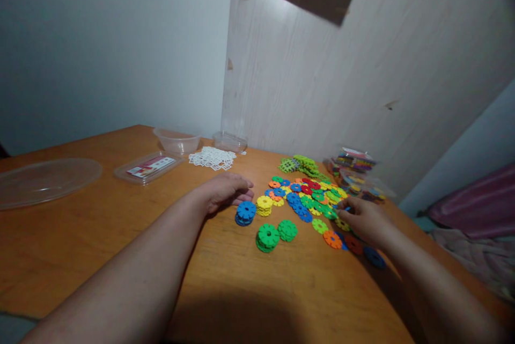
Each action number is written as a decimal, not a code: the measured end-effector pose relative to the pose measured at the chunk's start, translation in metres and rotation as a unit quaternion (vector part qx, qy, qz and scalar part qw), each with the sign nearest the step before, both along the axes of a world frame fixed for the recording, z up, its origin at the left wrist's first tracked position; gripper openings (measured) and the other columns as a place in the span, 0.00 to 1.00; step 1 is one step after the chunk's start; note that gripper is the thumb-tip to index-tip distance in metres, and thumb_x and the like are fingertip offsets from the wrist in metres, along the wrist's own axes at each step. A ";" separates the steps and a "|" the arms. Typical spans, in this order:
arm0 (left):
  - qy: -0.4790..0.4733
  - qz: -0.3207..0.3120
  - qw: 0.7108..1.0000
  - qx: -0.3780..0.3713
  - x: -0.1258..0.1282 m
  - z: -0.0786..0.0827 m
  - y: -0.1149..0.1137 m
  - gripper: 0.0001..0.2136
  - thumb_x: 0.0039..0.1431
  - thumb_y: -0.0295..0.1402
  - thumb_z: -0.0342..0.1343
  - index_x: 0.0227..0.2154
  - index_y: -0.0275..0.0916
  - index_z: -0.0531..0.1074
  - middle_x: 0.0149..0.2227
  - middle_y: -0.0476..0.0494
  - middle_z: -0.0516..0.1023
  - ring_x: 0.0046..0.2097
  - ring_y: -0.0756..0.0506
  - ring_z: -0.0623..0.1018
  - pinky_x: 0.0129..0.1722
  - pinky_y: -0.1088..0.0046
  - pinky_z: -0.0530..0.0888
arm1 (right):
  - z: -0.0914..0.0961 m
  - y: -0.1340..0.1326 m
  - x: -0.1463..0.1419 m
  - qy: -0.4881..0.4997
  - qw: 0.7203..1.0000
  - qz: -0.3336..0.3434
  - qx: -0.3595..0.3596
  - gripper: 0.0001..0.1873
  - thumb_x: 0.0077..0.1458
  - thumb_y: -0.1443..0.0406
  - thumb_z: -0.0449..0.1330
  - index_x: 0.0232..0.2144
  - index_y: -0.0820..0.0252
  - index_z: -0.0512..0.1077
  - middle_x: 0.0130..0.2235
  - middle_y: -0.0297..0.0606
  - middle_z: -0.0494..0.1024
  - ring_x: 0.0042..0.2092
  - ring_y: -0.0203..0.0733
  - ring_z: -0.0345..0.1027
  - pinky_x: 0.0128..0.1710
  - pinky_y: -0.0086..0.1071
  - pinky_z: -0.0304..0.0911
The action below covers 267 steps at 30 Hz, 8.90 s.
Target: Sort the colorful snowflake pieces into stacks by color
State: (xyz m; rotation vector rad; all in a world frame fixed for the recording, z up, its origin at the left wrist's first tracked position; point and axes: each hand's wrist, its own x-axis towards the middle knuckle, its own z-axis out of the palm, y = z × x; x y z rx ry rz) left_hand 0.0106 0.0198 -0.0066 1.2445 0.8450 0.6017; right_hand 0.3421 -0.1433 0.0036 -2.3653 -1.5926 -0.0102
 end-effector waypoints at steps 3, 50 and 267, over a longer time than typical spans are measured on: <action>0.002 -0.002 1.000 -0.002 -0.001 0.000 0.001 0.13 0.47 0.35 0.65 0.33 0.32 0.73 0.33 0.39 0.79 0.29 0.50 0.76 0.32 0.74 0.74 | -0.004 0.001 -0.007 -0.025 0.998 0.011 -0.062 0.17 0.50 0.56 0.58 0.41 0.55 0.76 0.34 0.40 0.79 0.34 0.44 0.71 0.28 0.30 0.54; -0.007 -0.007 1.000 -0.009 -0.001 0.003 -0.004 0.12 0.48 0.35 0.64 0.32 0.33 0.72 0.31 0.41 0.79 0.27 0.52 0.75 0.29 0.76 0.73 | -0.009 -0.003 -0.119 0.172 0.969 0.164 -0.061 0.15 0.47 0.54 0.65 0.32 0.57 0.72 0.30 0.36 0.75 0.31 0.39 0.64 0.28 0.30 0.51; 0.001 -0.004 1.000 0.009 -0.001 0.004 -0.007 0.11 0.47 0.35 0.65 0.30 0.33 0.73 0.28 0.42 0.78 0.26 0.52 0.73 0.27 0.75 0.70 | 0.018 0.005 -0.087 0.251 0.943 0.212 -0.046 0.14 0.54 0.55 0.57 0.38 0.58 0.70 0.24 0.29 0.63 0.26 0.35 0.57 0.23 0.28 0.50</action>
